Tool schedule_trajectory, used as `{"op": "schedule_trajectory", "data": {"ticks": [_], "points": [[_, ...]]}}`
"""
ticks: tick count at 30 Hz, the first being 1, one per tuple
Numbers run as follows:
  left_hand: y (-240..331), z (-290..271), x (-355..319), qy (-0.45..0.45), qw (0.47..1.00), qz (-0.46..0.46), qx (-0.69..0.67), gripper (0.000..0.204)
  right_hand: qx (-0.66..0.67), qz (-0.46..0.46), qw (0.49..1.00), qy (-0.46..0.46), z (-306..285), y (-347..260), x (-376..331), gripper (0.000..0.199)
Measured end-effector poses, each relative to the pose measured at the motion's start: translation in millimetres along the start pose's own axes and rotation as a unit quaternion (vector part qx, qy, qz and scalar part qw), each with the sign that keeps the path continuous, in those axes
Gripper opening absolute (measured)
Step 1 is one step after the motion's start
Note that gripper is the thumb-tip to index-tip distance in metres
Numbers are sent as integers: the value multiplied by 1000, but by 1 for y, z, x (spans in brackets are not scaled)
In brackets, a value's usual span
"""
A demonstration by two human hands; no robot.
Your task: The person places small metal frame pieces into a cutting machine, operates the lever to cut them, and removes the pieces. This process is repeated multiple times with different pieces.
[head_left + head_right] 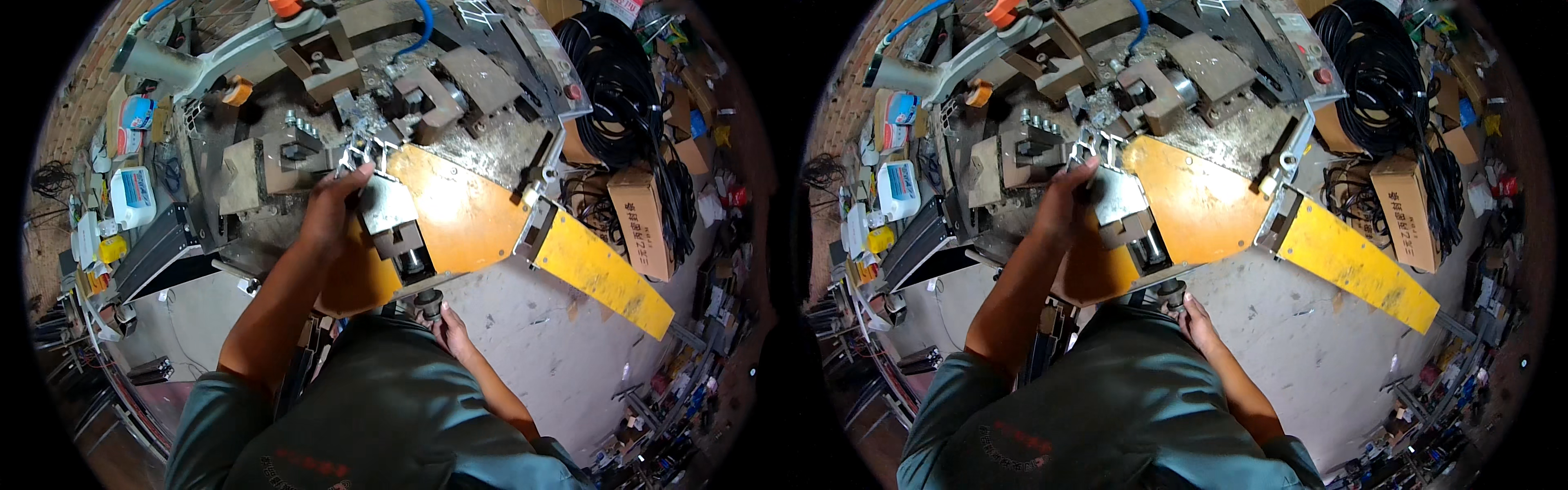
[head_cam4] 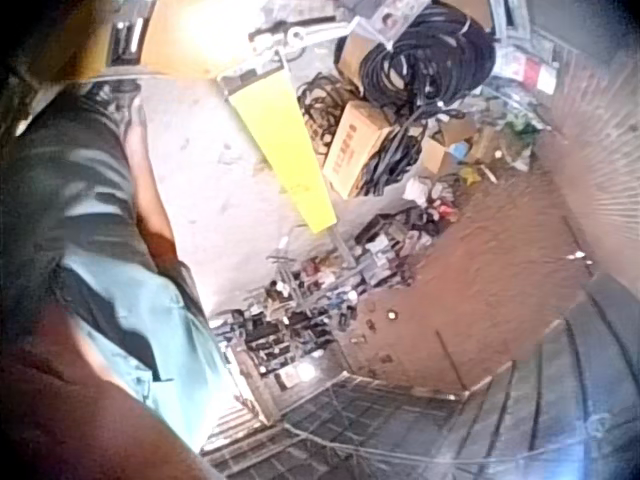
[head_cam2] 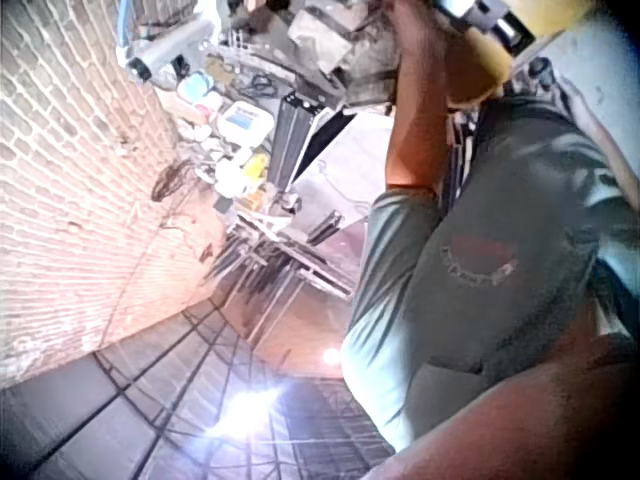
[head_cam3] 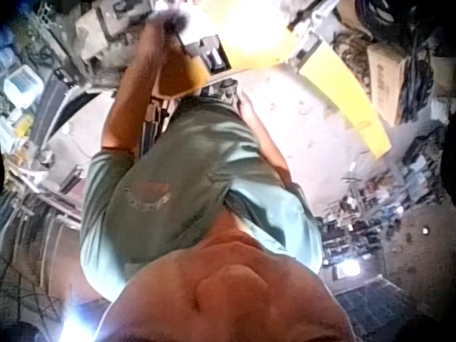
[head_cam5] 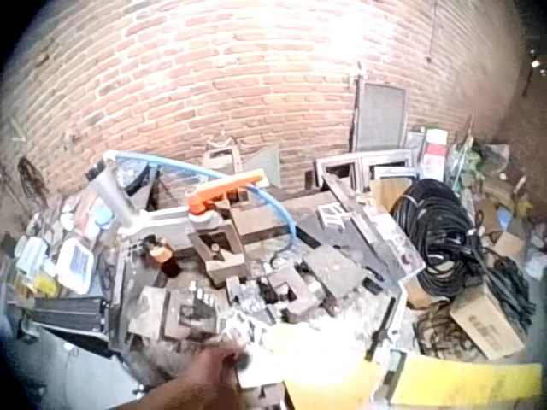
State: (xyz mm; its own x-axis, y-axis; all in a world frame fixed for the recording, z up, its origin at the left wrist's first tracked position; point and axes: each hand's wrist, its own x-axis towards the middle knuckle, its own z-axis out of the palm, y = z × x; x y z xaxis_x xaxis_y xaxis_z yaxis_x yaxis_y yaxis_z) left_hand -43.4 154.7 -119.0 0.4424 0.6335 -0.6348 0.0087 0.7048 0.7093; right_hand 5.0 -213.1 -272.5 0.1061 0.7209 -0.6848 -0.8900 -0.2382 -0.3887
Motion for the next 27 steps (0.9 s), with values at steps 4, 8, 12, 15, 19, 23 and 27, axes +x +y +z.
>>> {"op": "schedule_trajectory", "data": {"ticks": [4,8,12,15,19,23,27], "points": [[8,3,-3,-53,998,11,-25,34,-256,-136,948,129,21,9,-9,39],[1,1,3,-38,998,29,-30,29,98,-33,993,58,29,3,-7,37],[6,7,-4,-11,1000,24,13,29,-24,-137,988,72,37,11,-12,42],[8,8,-6,-24,999,27,22,25,-332,-304,876,171,48,17,-16,47],[9,5,-4,-35,999,15,31,24,257,3,966,-36,27,19,-3,39],[9,9,-8,-25,998,32,57,29,-320,-373,855,162,40,30,-1,41],[12,27,-24,-7,998,30,47,23,241,-18,968,-71,18,16,1,43]]}}
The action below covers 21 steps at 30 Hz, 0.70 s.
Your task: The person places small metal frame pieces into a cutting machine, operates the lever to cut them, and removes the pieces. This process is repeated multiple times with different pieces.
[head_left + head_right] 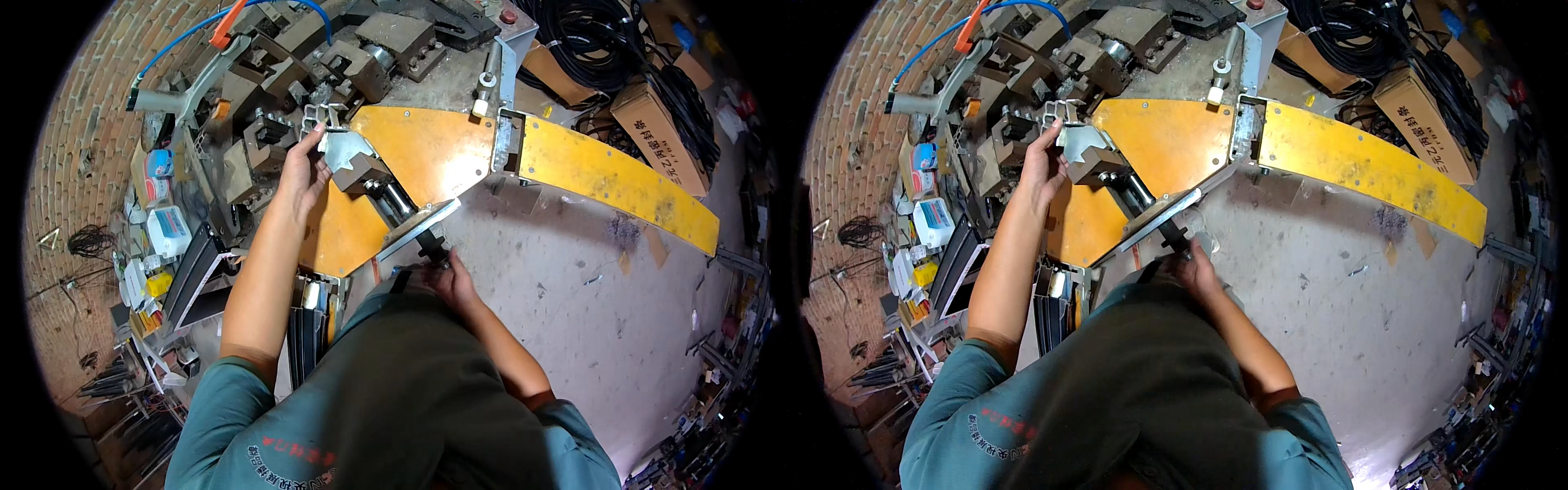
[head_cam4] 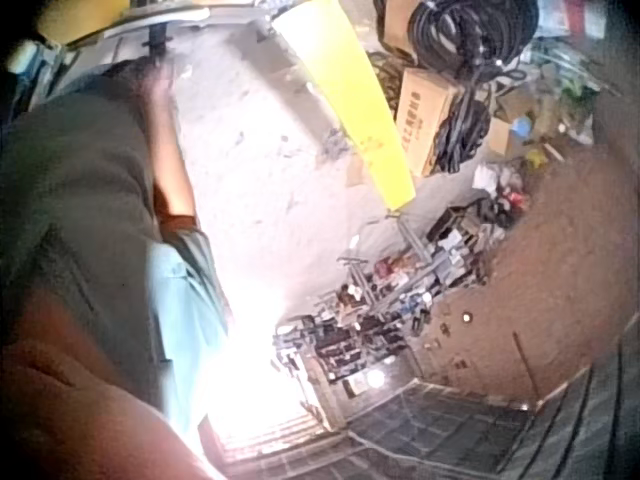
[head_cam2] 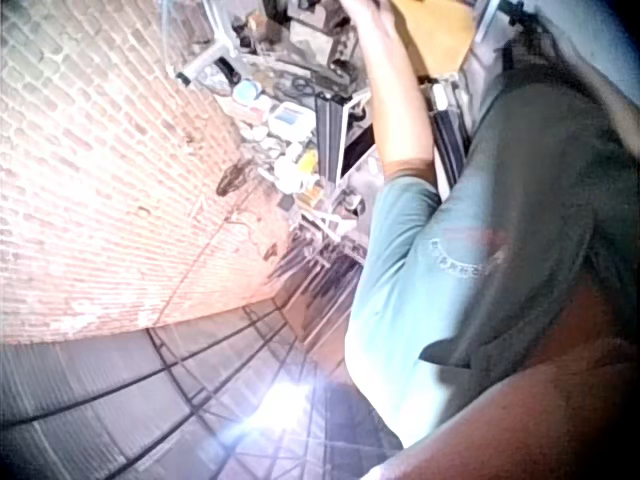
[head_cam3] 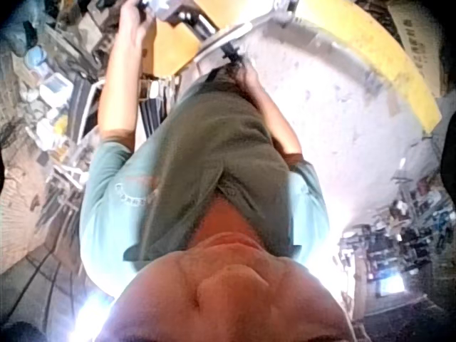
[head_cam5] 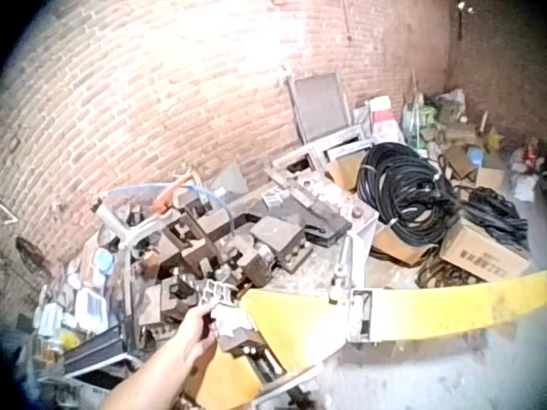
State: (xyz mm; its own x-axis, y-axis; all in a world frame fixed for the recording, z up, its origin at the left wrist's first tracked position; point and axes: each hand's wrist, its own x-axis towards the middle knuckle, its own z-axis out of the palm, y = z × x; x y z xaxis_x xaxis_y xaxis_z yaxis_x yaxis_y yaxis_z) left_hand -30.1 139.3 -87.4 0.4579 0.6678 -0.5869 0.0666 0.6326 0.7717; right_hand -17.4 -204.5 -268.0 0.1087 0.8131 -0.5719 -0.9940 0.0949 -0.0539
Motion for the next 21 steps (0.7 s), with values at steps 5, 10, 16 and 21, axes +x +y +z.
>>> {"op": "schedule_trajectory", "data": {"ticks": [5,10,16,21], "points": [[-1,-1,3,9,1000,-7,-11,26,-430,-208,876,69,-12,14,2,44],[-3,-13,13,-2,1000,-2,-14,28,-95,-8,995,-18,-9,-1,-2,39],[-10,-17,16,6,999,-8,-51,31,-321,-113,940,-14,-7,-5,-4,52],[-7,-9,10,24,999,9,-48,37,-131,-33,991,-6,11,-10,-8,43]]}}
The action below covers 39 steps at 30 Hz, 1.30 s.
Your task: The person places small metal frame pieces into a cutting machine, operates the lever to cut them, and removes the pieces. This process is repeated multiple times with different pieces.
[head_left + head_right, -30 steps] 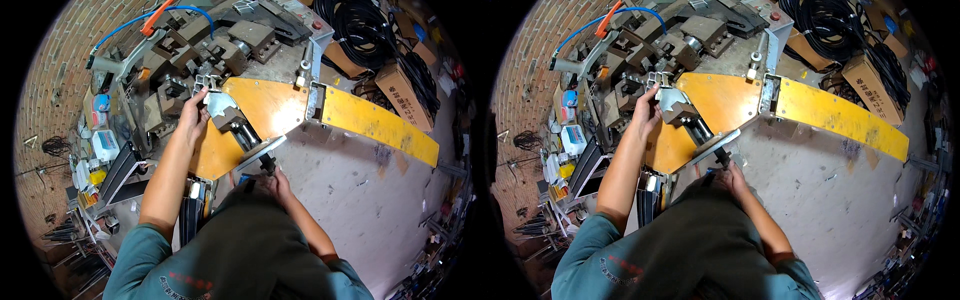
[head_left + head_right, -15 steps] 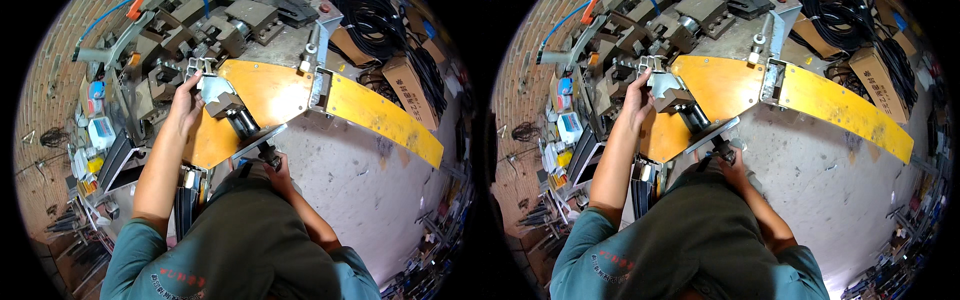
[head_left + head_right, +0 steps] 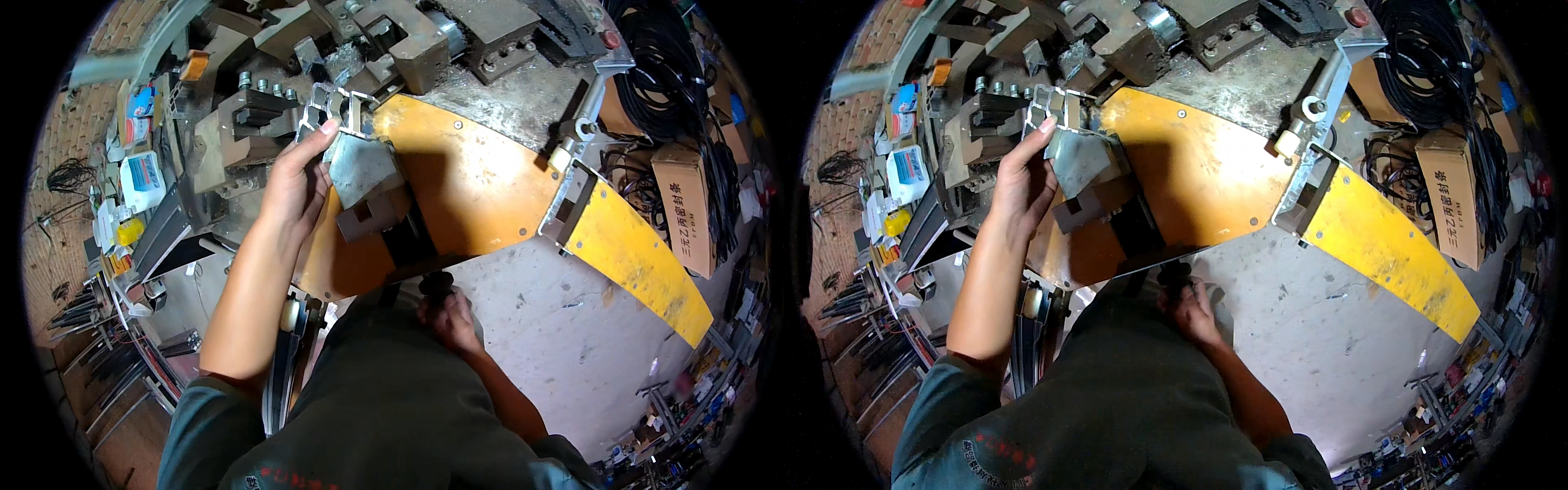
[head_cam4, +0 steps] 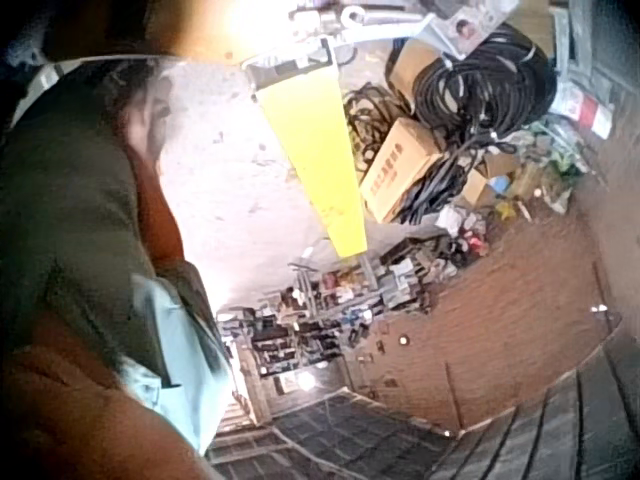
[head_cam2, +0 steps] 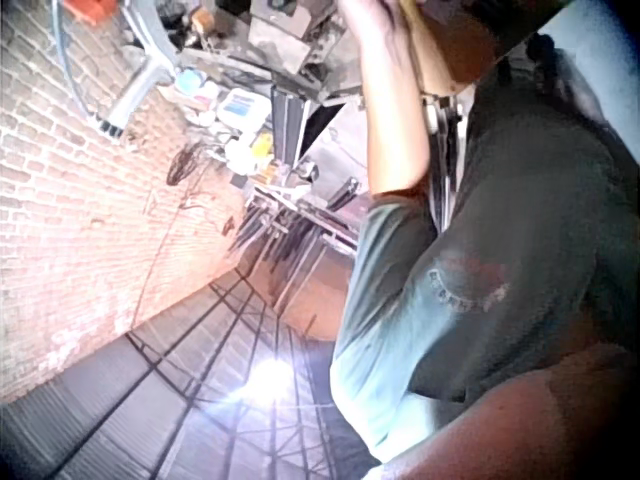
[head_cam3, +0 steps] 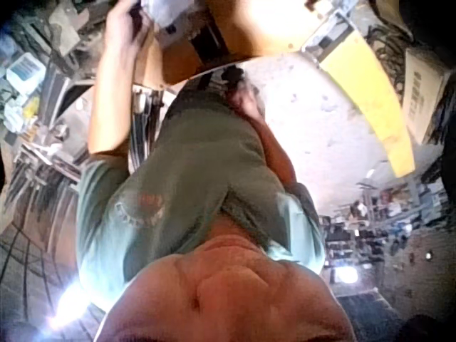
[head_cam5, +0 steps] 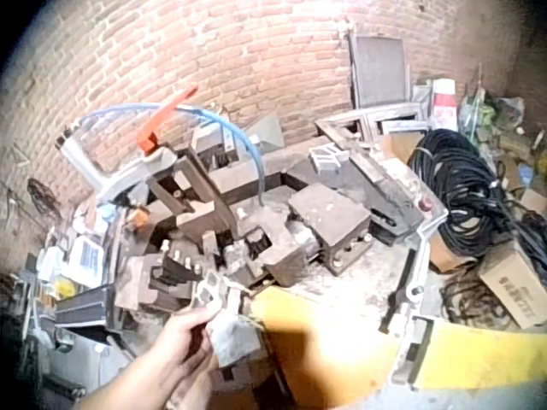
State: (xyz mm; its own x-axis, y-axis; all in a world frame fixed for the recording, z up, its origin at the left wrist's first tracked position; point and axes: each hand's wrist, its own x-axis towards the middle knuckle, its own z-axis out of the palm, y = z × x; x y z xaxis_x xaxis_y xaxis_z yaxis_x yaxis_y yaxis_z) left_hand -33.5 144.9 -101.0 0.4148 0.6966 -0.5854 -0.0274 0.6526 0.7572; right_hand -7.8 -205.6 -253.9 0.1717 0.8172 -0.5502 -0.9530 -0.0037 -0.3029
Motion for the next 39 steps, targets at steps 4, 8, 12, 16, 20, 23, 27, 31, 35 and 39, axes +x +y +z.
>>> {"op": "schedule_trajectory", "data": {"ticks": [4,8,12,16,20,23,27,31,35,39], "points": [[1,-2,0,3,1000,-8,14,40,-240,-11,969,60,-6,-6,-3,51],[-1,3,0,20,1000,4,14,42,34,75,995,52,-18,4,3,53],[-10,-18,10,40,999,-7,22,46,-369,31,923,101,-13,-8,-2,52],[-3,-5,4,27,999,-25,-29,34,146,108,983,17,-17,4,7,50],[-5,-13,5,27,999,-26,-33,33,-496,23,866,58,-49,17,2,48],[-2,-10,5,18,998,-44,-43,32,-482,105,869,44,-13,-19,13,47],[-3,-16,6,24,997,-57,-52,30,-414,-10,906,91,5,-13,6,49],[-6,-18,7,42,997,-49,-48,29,-455,131,880,48,-8,-26,14,42],[-6,-18,5,41,996,-60,-47,29,-394,-41,910,122,0,-6,6,26],[-6,-16,2,43,997,-54,-41,29,-549,103,829,22,-29,-6,14,32]]}}
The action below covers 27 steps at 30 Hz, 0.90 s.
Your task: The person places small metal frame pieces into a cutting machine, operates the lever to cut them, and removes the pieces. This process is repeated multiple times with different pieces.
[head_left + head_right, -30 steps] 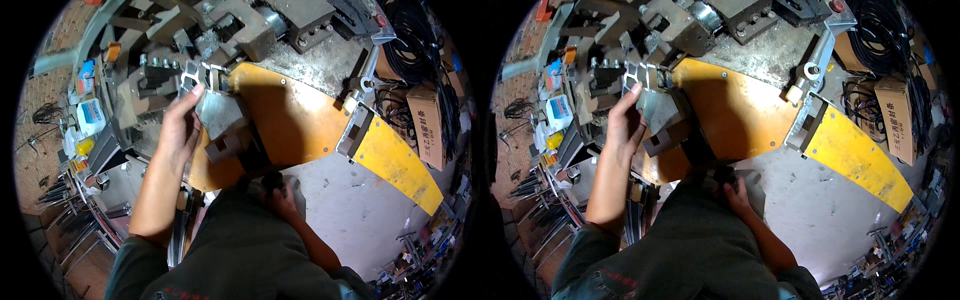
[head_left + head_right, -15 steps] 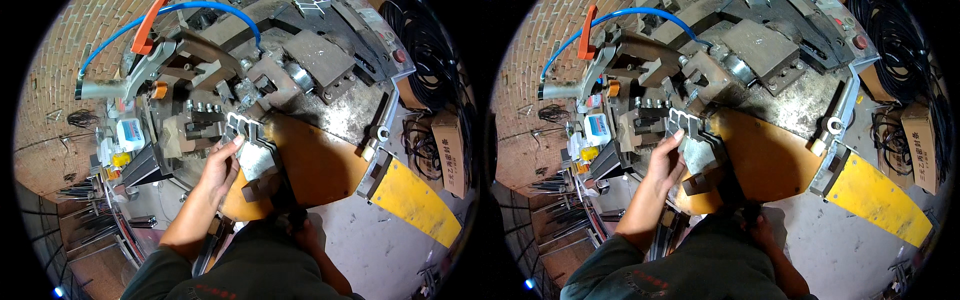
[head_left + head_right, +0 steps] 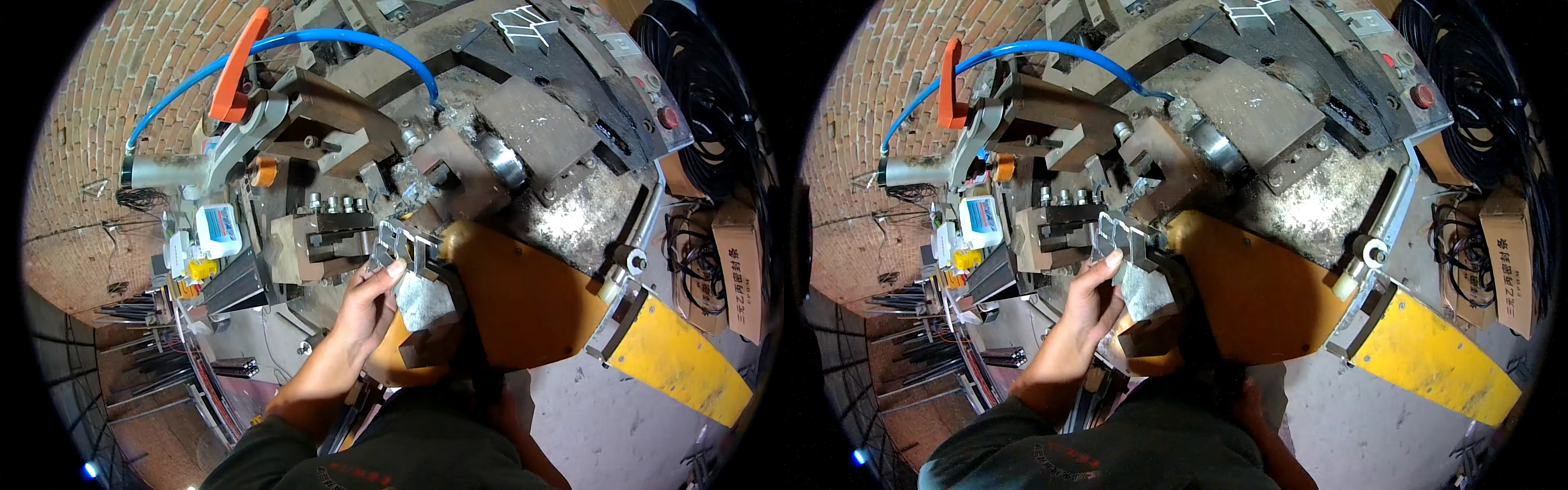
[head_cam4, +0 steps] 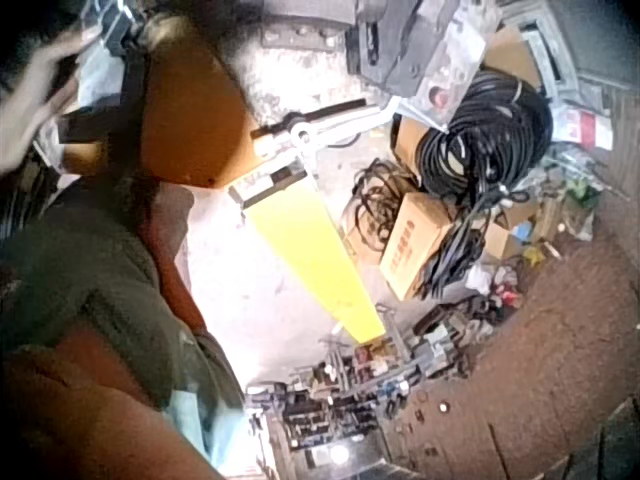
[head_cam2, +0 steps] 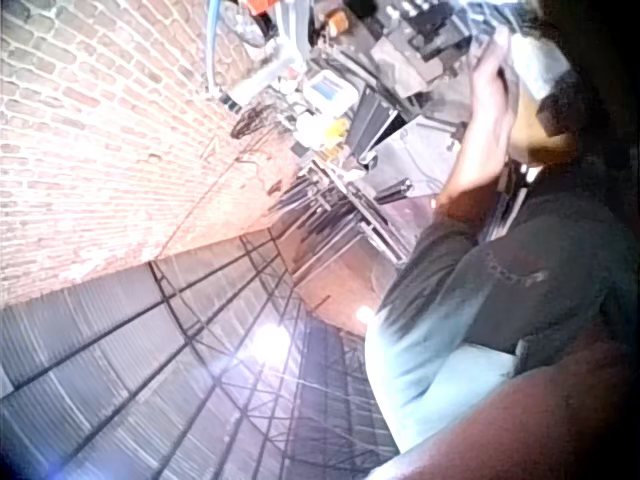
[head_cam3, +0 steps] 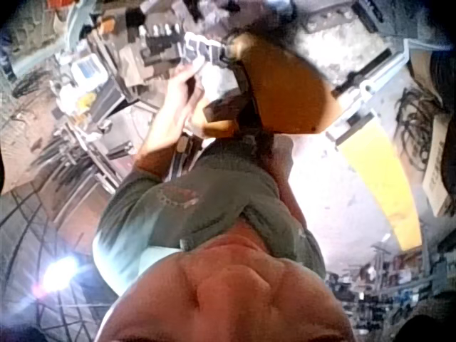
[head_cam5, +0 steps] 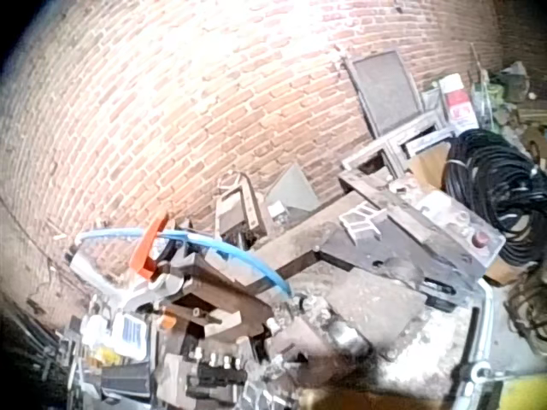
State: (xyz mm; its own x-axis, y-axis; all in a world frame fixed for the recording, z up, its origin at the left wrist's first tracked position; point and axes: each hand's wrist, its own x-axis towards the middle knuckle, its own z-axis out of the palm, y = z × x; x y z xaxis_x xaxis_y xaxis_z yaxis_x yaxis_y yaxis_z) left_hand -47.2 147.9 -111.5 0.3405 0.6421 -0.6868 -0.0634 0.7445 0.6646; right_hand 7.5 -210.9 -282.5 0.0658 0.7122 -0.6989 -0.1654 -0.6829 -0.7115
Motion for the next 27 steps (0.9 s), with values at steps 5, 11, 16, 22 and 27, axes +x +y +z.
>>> {"op": "schedule_trajectory", "data": {"ticks": [5,11,16,22,27], "points": [[7,15,-6,1,1000,0,7,28,108,-27,989,95,4,-11,-11,50],[8,17,-9,0,1000,-14,9,27,232,28,971,-57,-5,0,0,55],[3,5,-3,-20,1000,-9,22,27,77,6,995,58,1,-21,-17,65],[6,18,-5,-1,1000,6,24,26,-38,125,981,-142,-8,-14,2,65],[4,5,-3,-35,999,-4,18,31,84,106,990,-31,-16,-63,-6,61]]}}
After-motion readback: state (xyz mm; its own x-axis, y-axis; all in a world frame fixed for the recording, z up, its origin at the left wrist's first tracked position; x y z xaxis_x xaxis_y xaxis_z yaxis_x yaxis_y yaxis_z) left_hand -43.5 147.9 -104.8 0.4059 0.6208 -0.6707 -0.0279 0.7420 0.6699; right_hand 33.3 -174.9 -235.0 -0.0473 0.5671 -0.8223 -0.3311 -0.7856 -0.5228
